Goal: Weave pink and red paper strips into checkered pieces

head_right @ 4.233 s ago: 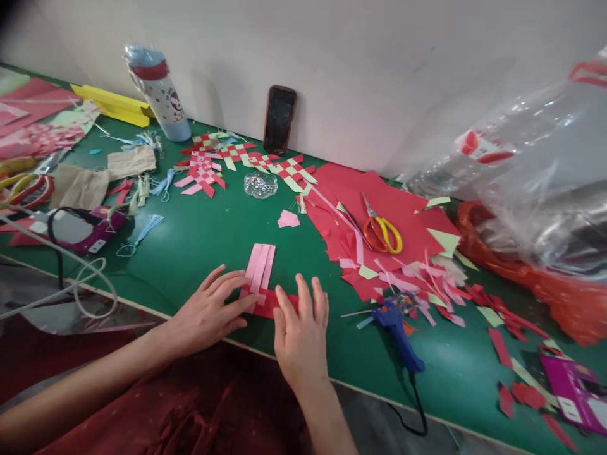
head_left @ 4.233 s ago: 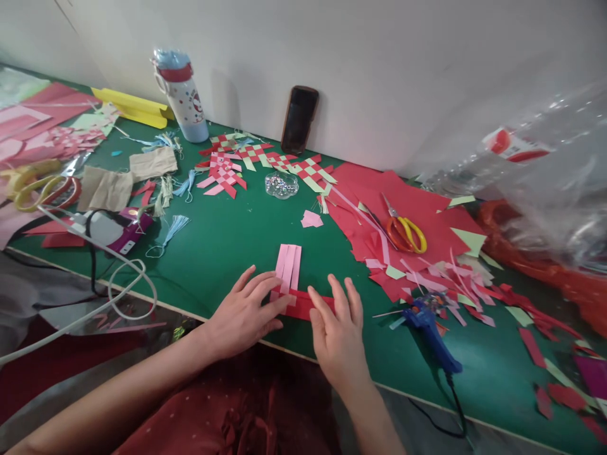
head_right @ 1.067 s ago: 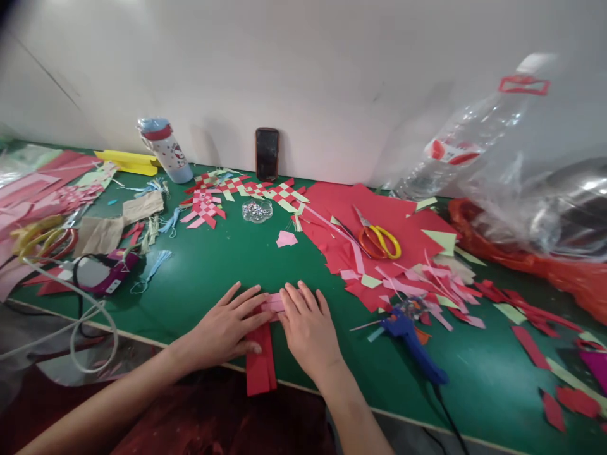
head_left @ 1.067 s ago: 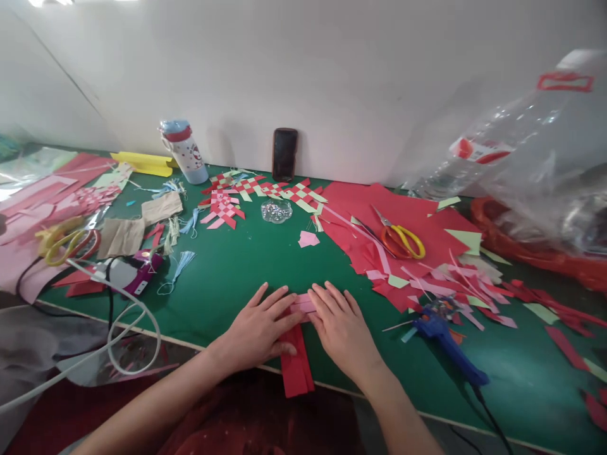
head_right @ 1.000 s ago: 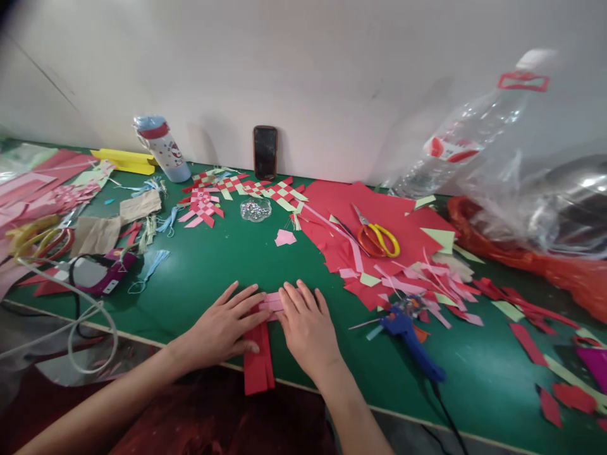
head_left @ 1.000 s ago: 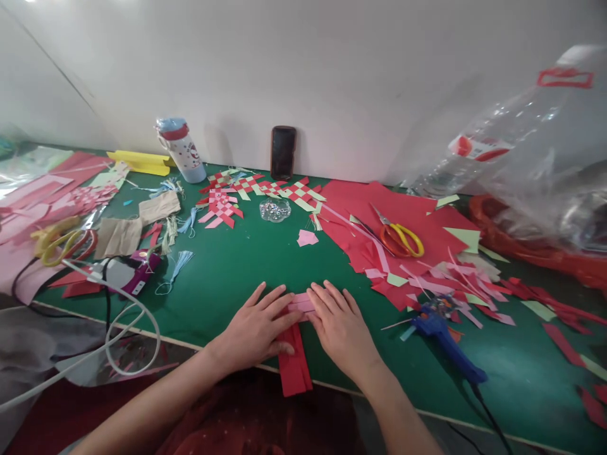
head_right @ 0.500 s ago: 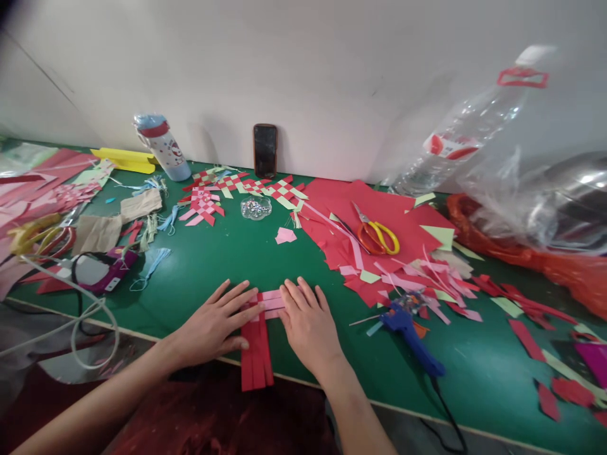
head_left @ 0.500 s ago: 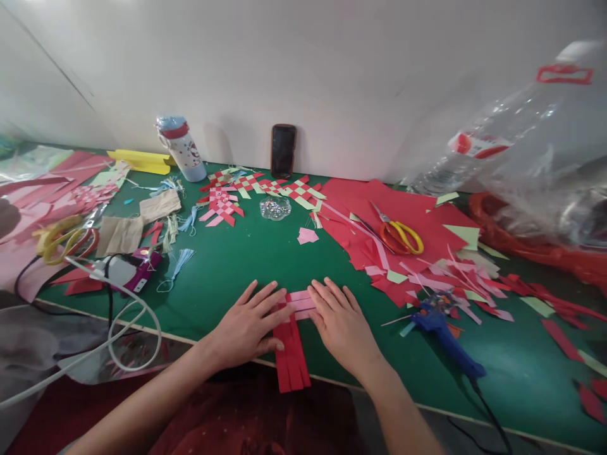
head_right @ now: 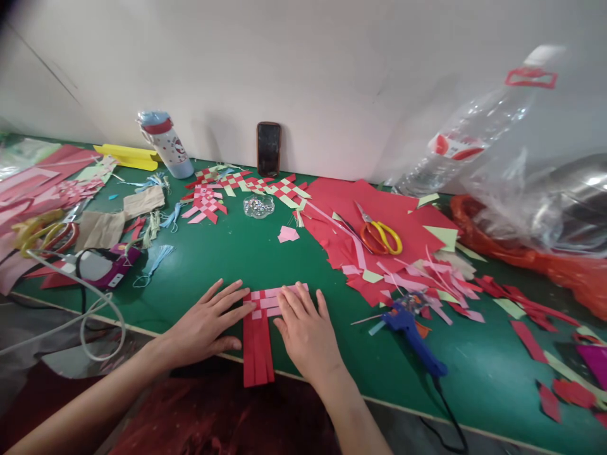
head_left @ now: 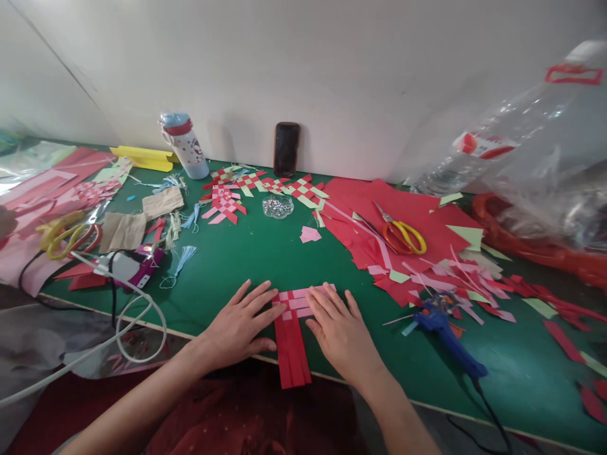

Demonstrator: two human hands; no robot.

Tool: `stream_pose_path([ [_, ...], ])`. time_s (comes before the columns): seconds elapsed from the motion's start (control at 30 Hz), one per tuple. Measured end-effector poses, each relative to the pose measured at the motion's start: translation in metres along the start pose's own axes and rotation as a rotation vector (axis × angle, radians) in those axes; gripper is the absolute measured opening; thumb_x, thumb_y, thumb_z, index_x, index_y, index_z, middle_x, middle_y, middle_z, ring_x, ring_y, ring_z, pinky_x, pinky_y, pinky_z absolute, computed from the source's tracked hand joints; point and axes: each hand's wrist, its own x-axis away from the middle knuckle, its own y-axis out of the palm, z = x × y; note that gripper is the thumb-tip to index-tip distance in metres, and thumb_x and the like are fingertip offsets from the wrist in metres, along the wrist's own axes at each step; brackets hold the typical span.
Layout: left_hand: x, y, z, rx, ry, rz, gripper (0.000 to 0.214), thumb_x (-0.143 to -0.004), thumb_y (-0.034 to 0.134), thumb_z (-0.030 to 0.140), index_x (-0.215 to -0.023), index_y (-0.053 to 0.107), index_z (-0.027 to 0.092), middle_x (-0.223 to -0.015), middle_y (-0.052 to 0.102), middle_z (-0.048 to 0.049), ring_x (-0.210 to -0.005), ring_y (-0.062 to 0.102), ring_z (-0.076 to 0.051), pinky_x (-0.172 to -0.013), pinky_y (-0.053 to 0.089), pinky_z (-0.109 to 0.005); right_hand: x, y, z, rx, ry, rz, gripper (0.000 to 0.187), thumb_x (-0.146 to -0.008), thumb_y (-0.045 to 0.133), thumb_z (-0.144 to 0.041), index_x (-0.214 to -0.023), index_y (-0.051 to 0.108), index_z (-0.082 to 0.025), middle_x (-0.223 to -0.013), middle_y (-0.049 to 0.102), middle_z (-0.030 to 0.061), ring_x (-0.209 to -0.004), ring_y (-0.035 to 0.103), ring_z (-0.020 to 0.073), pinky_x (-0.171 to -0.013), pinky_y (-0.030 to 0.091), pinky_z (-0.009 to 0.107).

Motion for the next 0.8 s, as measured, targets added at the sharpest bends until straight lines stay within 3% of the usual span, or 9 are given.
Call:
stream_pose_path([
  [0.27, -0.034, 0.002, -0.004, -0.006, -0.019, 0.018, 0.047, -0.097, 0.042, 0.051, -0.14, 0.046, 0.03, -0.149, 0.042, -0.0059, -0.144, 0.026, -0.027, -0.117, 0.018, -0.051, -0.008, 0.0, -0.001, -0.026, 0.015, 0.074, 0.042, -0.1, 0.038, -0.035, -0.136, 0.053, -0.019, -0.14, 0.055, 0.0116, -0.136, 0.04, 0.0301, -0.11, 0.028, 0.06],
  [0.53, -0.028, 0.008, -0.008, -0.015, -0.007, 0.017, 0.049, -0.096, 0.044, 0.053, -0.138, 0.048, 0.029, -0.149, 0.043, -0.0041, -0.144, 0.026, -0.027, -0.119, 0.014, -0.05, -0.008, 0.004, -0.001, -0.04, 0.028, 0.065, 0.042, -0.101, 0.035, -0.032, -0.137, 0.053, -0.02, -0.141, 0.053, 0.0094, -0.134, 0.044, 0.0296, -0.109, 0.03, 0.058],
  [0.67, -0.03, 0.002, -0.001, 0.054, -0.04, 0.099, 0.039, -0.096, 0.05, 0.04, -0.131, 0.053, 0.022, -0.141, 0.049, -0.0111, -0.135, 0.039, -0.028, -0.114, 0.028, -0.05, -0.006, 0.002, 0.004, -0.069, 0.02, 0.066, 0.043, -0.1, 0.035, -0.031, -0.139, 0.05, -0.019, -0.142, 0.053, 0.0087, -0.136, 0.041, 0.0293, -0.107, 0.034, 0.056],
  [0.8, -0.036, -0.005, 0.012, 0.263, -0.177, 0.187, 0.021, -0.095, 0.05, 0.022, -0.113, 0.06, 0.017, -0.111, 0.059, -0.01, -0.104, 0.056, -0.022, -0.095, 0.048, -0.038, 0.004, -0.002, 0.017, -0.128, 0.093, 0.203, 0.042, -0.099, 0.037, -0.03, -0.137, 0.051, -0.016, -0.138, 0.056, 0.0113, -0.134, 0.04, 0.0282, -0.106, 0.039, 0.05],
])
